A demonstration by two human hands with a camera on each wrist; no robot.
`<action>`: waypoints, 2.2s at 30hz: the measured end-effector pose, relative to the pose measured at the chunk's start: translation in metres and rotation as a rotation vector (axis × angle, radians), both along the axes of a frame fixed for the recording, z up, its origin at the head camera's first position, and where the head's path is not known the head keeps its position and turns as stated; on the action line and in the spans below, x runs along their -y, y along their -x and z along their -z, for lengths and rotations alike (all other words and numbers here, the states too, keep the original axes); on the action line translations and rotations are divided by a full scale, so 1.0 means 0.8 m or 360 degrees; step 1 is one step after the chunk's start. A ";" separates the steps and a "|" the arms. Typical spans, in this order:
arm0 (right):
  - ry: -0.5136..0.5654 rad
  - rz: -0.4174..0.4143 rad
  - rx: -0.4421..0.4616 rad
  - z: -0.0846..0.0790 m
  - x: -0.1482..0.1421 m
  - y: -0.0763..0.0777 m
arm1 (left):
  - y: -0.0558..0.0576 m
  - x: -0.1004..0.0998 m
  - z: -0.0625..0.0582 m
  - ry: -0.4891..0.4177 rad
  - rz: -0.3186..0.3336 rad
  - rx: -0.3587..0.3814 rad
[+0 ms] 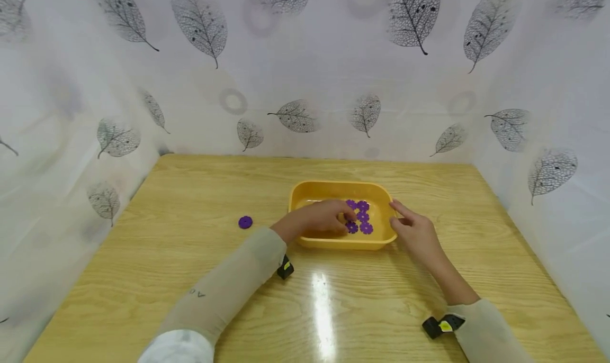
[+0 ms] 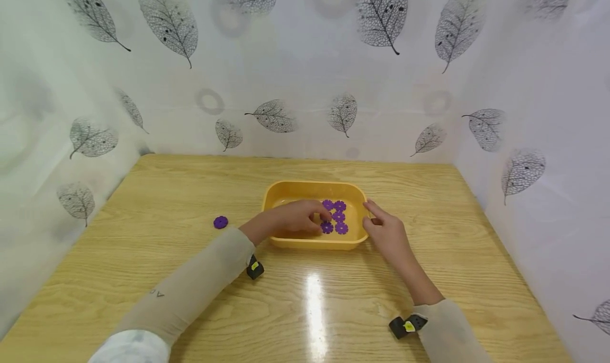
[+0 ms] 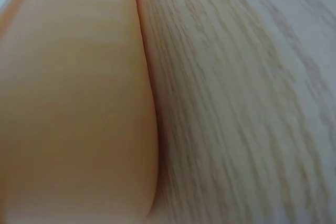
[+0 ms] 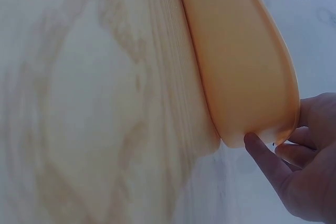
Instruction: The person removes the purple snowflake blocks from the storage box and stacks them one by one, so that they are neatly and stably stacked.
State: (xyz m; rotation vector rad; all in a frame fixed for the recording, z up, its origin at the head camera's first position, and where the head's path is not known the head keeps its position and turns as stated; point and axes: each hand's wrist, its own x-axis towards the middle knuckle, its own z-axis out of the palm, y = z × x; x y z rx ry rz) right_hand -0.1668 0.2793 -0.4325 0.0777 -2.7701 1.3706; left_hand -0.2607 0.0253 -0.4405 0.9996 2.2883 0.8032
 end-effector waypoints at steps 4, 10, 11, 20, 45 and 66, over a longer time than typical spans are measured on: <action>0.0005 -0.0009 0.0001 0.001 0.000 0.001 | -0.002 0.000 -0.002 0.0015 0.0029 -0.0048; -0.0029 0.0006 -0.0005 0.000 0.000 0.001 | -0.001 -0.002 -0.001 0.0086 0.0101 -0.0171; -0.0033 0.0008 -0.0005 0.000 0.000 0.001 | -0.001 -0.003 0.000 0.0095 0.0110 -0.0184; -0.0009 -0.0007 -0.0007 0.000 0.001 0.001 | -0.004 -0.002 -0.003 0.0135 0.0140 -0.0234; 0.0024 -0.0017 -0.0008 0.000 0.001 -0.001 | -0.005 -0.003 -0.003 0.0160 0.0121 -0.0231; 0.0021 0.0030 0.0015 -0.001 0.002 0.000 | 0.003 0.007 -0.029 -0.0169 -0.0005 -0.0121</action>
